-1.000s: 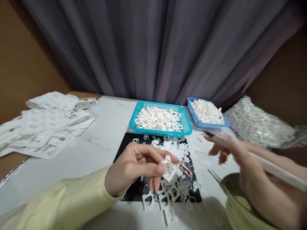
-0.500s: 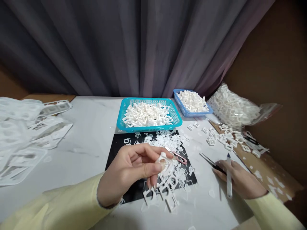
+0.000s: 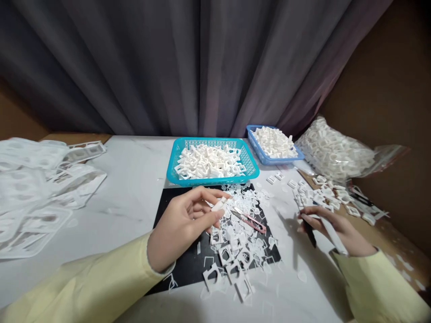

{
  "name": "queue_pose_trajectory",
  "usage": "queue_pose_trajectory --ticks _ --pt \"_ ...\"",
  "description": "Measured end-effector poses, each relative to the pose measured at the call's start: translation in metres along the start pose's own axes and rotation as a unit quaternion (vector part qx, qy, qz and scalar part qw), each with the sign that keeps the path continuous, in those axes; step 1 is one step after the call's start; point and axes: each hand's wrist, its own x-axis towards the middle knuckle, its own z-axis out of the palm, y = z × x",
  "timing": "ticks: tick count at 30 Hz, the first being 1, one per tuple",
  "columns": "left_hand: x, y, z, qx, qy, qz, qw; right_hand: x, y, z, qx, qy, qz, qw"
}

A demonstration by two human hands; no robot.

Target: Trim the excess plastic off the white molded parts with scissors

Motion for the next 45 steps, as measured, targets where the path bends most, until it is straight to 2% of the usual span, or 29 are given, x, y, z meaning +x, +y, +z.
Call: queue_pose_trajectory --ticks 3,8,11,14,17,19,21,25,28,32,35,39,42,45 --pt "0.006 -0.008 -0.002 -0.002 -0.002 -0.023 1.000 0.008 -0.003 0.009 -0.007 0.017 -0.011 1.000" --pt "0.010 -0.018 -0.006 0.006 -0.043 -0.038 0.998 0.023 0.009 0.026 -0.083 0.096 -0.027 0.992" --pt "0.012 -0.019 -0.003 0.046 -0.071 -0.043 0.995 0.027 -0.004 0.031 -0.105 0.117 -0.061 0.986" --pt "0.015 -0.020 0.006 0.092 -0.103 -0.052 0.989 0.033 -0.037 0.040 -0.091 0.061 -0.129 0.986" --pt "0.019 -0.022 0.016 0.136 -0.110 -0.048 0.983 0.043 -0.070 0.055 -0.084 -0.017 -0.186 0.979" --pt "0.021 -0.022 0.019 0.143 -0.101 -0.024 0.984 0.052 -0.082 0.064 -0.082 -0.059 -0.200 0.975" --pt "0.023 -0.019 0.018 0.123 -0.086 0.011 0.989 0.062 -0.084 0.069 -0.072 -0.090 -0.202 0.973" --pt "0.027 -0.009 0.003 0.053 -0.025 0.080 0.995 0.081 -0.071 0.059 -0.002 -0.118 -0.201 0.972" --pt "0.031 -0.001 -0.011 -0.026 0.007 0.090 0.996 0.092 -0.066 0.040 0.094 -0.103 -0.205 0.969" --pt "0.035 0.000 -0.020 -0.109 -0.033 0.031 0.993 0.089 -0.082 0.021 0.250 -0.033 -0.172 0.952" --pt "0.034 -0.006 -0.013 -0.163 -0.071 -0.022 0.984 0.076 -0.104 0.023 0.337 0.005 -0.141 0.931" --pt "0.027 -0.019 0.006 -0.188 -0.088 -0.042 0.977 0.057 -0.131 0.036 0.390 0.009 -0.104 0.915" --pt "0.022 -0.025 0.016 -0.200 -0.112 -0.055 0.972 0.051 -0.140 0.042 0.402 0.014 -0.082 0.912" --pt "0.021 -0.026 0.018 -0.212 -0.133 -0.082 0.965 0.051 -0.141 0.043 0.406 0.010 -0.081 0.910"
